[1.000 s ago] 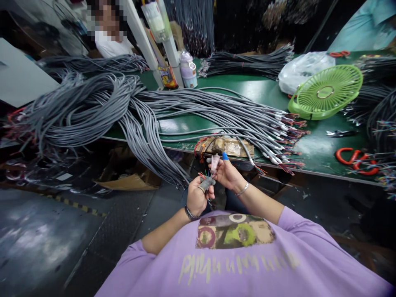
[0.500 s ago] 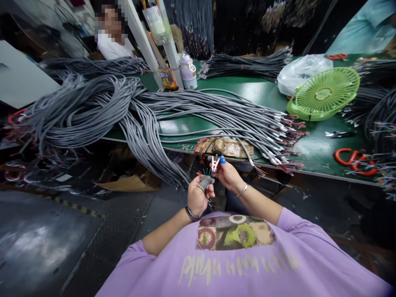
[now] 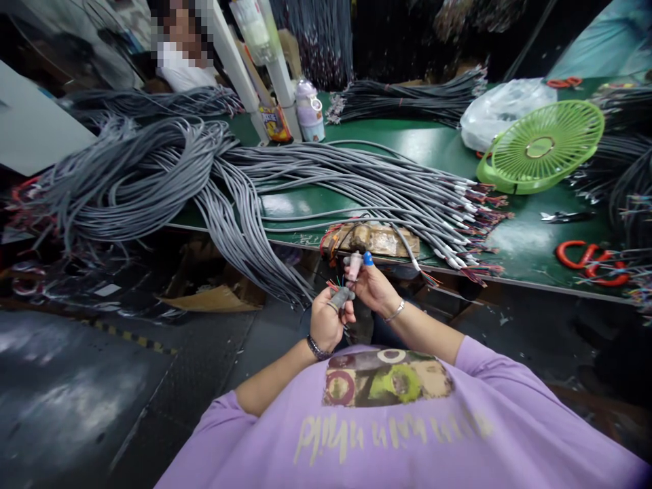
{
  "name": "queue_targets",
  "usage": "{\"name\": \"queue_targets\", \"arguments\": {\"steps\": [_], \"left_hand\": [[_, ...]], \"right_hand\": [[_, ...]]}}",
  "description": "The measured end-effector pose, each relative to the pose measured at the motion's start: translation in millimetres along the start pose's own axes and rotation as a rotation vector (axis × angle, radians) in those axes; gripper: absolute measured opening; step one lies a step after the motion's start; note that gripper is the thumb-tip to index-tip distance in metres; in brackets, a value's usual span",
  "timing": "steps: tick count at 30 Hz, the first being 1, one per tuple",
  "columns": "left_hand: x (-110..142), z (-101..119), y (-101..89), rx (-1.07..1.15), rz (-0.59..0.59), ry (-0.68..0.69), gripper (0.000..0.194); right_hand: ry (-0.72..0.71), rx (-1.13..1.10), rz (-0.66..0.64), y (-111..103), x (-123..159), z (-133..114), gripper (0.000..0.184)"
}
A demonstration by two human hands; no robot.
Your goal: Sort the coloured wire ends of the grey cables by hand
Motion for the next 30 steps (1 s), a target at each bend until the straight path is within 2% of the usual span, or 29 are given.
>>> {"name": "queue_targets", "arguments": {"steps": [3,8,11,13,16,18,20,25,30], "left_hand": [[4,0,-2.8,-0.013,-0.009,0.007,0.029],[9,-4,-9.3,-0.041,0.008,0.033,0.027],[10,-8,-12.2,-0.073,0.017,0.06,0.026],[10,-12,-13.6,-0.099,0.006,0.073,0.025],[10,-16,-12.8,-0.184,-0.099,0.065,0.026],[11,-17,-10.8,-0.262,-0.201,0.048,0.027],[12,-15,-10.0,-0.305,-0.253,0.037,0.029],[12,-11,-12.1,-0.23,-0.195,0.048,0.025],[9,-14,-15.0,-0.156,-0.115,0.052,0.026]], "right_hand": [[0.009,0.007,-0.018,-5,5,0,0.044],[0.037,0.159,-0.061,-15,21,1,0.049],[0.044,0.304,-0.108,-16,32,3,0.041],[0.001,0.436,-0.119,-15,38,0,0.032],[-0.051,0.6,-0.169,-9,43,-5,0.027],[-0.023,0.677,-0.227,-5,43,-6,0.028],[0.005,0.731,-0.253,-4,43,-6,0.03],[-0.024,0.737,-0.175,-8,39,-8,0.031],[-0.043,0.685,-0.17,-10,43,-8,0.03]]}}
Point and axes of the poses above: each hand's wrist, its own x-axis away from the middle knuckle, its own y-axis out of the palm, z = x × y, the point moved 4 cm from there along -x, towards the middle knuckle, and after that the axes turned 11 degrees about -x, right-handed, at the moved point
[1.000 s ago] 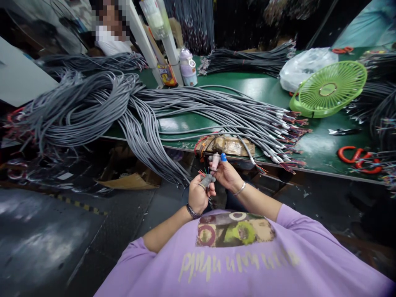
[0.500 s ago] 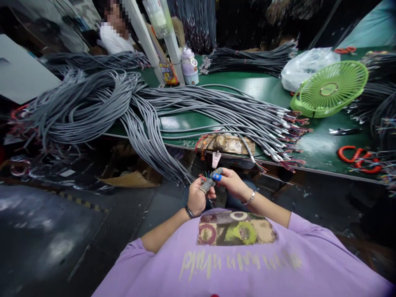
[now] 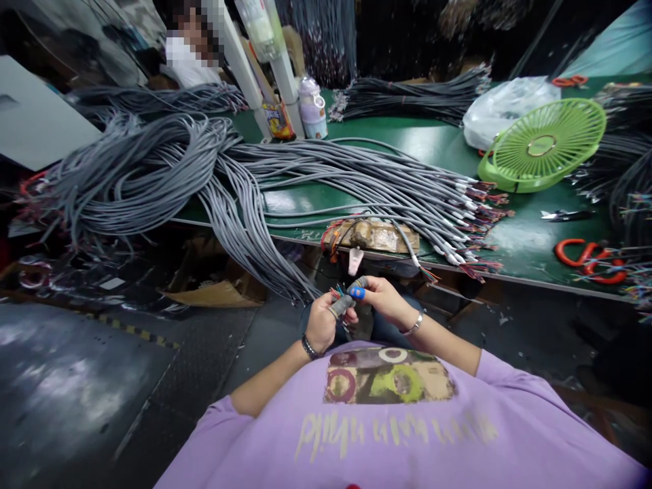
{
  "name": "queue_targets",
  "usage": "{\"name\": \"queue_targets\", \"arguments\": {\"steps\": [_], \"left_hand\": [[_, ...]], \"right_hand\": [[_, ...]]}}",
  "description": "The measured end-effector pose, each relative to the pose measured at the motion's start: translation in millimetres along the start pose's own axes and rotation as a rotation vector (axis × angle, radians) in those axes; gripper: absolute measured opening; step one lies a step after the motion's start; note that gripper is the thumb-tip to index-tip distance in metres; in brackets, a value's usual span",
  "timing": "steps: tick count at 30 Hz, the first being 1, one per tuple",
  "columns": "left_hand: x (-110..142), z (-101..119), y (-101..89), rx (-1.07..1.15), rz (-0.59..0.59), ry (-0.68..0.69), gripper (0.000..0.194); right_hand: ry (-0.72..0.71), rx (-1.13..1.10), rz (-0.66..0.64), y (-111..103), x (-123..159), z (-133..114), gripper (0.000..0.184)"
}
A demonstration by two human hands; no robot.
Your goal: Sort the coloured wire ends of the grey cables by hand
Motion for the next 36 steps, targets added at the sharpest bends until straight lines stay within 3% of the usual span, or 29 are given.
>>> {"name": "queue_targets", "arguments": {"steps": [5,11,14,18,27,33,36], "left_hand": [[-3,2,-2.5,0.045,0.035,0.011,0.025],[-8,15,-1.4,0.052,-0.024,0.032,0.024],[-13,22,2.3,0.051,-0.078,0.004,0.026],[-22,27,5.7,0.074,-0.117,-0.003,0.027],[-25,29,4.8,0.071,-0.112,0.006,0.027],[-27,29,5.2,0.058,-0.125,-0.004,0.03],[-27,27,6.6,0.064,-0.134,-0.007,0.029]], "right_hand": [[-0.02,-0.037,0.026,-3,2,3,0.029],[0.147,-0.38,0.138,-16,-20,10,0.042],[0.196,-0.438,0.069,-10,-32,3,0.043],[0.081,-0.397,-0.034,3,-38,-11,0.039],[0.087,-0.415,0.073,1,-36,-10,0.038],[-0.132,-0.196,0.166,-5,-33,-11,0.048],[-0.088,-0.249,0.127,-3,-36,-7,0.05]]}}
Point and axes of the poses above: each hand's wrist, its own x-axis away from the middle knuckle, its own y-axis out of the palm, z = x × y, the point moved 4 cm from there along -x, towards the middle knuckle, and after that the axes turned 11 degrees about -x, right-handed, at the moved point
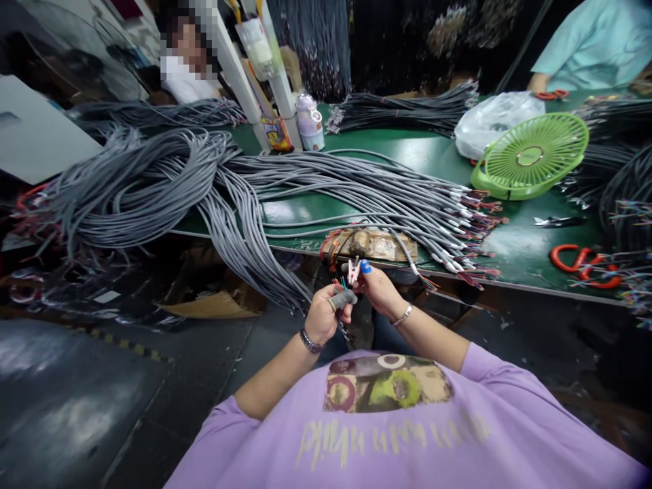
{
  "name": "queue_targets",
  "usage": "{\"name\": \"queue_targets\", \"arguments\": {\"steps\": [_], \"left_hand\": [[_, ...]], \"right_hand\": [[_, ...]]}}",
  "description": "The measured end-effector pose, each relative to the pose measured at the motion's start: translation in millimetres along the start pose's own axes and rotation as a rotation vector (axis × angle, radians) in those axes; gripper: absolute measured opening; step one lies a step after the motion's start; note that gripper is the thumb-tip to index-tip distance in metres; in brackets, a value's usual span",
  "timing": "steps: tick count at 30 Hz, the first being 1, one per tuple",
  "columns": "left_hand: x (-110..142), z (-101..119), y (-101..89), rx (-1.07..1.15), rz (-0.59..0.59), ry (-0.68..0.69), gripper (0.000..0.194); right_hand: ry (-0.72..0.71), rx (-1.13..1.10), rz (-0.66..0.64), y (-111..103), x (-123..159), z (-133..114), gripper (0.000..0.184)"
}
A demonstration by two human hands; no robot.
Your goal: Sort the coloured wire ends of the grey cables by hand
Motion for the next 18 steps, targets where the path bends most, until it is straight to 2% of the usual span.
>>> {"name": "queue_targets", "arguments": {"steps": [3,5,11,18], "left_hand": [[0,-3,1.1,-0.01,0.01,-0.007,0.028],[0,-5,1.8,-0.019,0.017,-0.016,0.027],[0,-9,1.8,-0.029,0.019,-0.036,0.027],[13,-6,-0.9,-0.018,0.063,-0.007,0.024]], "right_hand": [[0.152,-0.188,-0.029,3,-6,7,0.047],[0.19,-0.26,0.003,3,-10,9,0.043],[0.181,-0.309,0.048,3,-10,11,0.041],[0.297,-0.3,0.015,3,3,4,0.052]]}}
Point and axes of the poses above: each hand's wrist, its own x-axis away from the middle knuckle, its own y-axis out of the palm, z = x × y, the point moved 4 cm from there along -x, towards the middle knuckle, and after that the axes turned 11 degrees about -x, right-handed, at the moved point
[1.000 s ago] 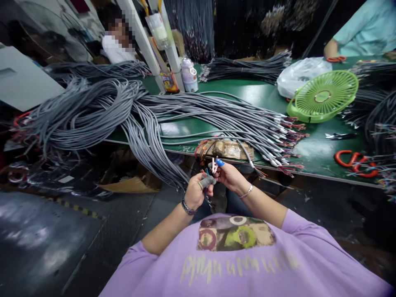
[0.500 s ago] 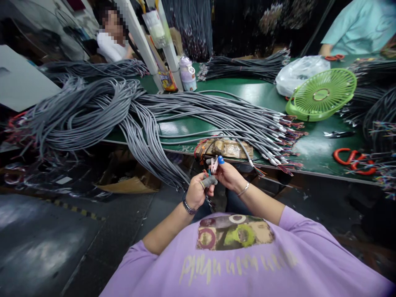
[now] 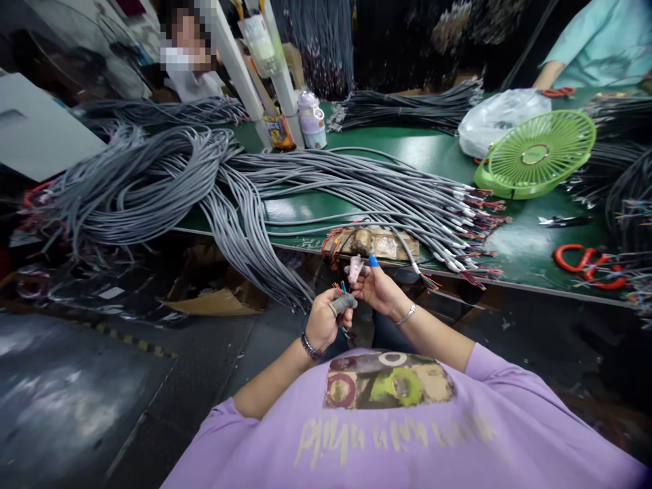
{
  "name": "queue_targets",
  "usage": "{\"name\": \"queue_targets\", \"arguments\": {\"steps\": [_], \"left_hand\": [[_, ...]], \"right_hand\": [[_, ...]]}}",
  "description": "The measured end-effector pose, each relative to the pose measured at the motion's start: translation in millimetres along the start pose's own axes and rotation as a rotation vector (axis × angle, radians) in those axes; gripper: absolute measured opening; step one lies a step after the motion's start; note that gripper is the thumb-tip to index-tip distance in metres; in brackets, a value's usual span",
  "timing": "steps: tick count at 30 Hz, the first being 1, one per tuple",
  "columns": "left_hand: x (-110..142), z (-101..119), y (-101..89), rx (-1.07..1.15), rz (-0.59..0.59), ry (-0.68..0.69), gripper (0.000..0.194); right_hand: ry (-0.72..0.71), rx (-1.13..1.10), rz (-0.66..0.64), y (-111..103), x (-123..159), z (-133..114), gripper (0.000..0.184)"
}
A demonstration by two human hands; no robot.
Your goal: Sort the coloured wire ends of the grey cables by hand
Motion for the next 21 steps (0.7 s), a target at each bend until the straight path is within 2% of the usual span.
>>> {"name": "queue_targets", "arguments": {"steps": [2,6,10,14,17,21], "left_hand": [[3,2,0.3,0.018,0.035,0.023,0.024],[4,7,-0.5,0.081,0.182,0.093,0.024],[1,6,0.4,0.121,0.266,0.103,0.026],[-2,2,2.6,0.089,0.283,0.085,0.027],[-4,-1,4.1,0.085,0.269,0.092,0.026],[-4,-3,4.0,0.082,0.266,0.099,0.023]], "right_hand": [[-0.003,0.03,-0.014,3,3,-4,0.045],[-0.065,0.063,0.01,5,4,-9,0.024],[-0.143,0.09,0.037,2,3,-7,0.034],[-0.276,0.196,0.032,-3,0,-5,0.044],[-0.18,0.127,-0.007,-3,-7,0,0.044],[-0.11,-0.009,0.024,0,-12,1,0.038]]}}
Point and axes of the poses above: each hand's wrist, its own x-axis away from the middle knuckle, its own y-axis out of the palm, z = x × y, the point moved 4 cm from there along -x, towards the middle knuckle, and after that the axes turned 11 degrees about -x, right-handed, at the moved point
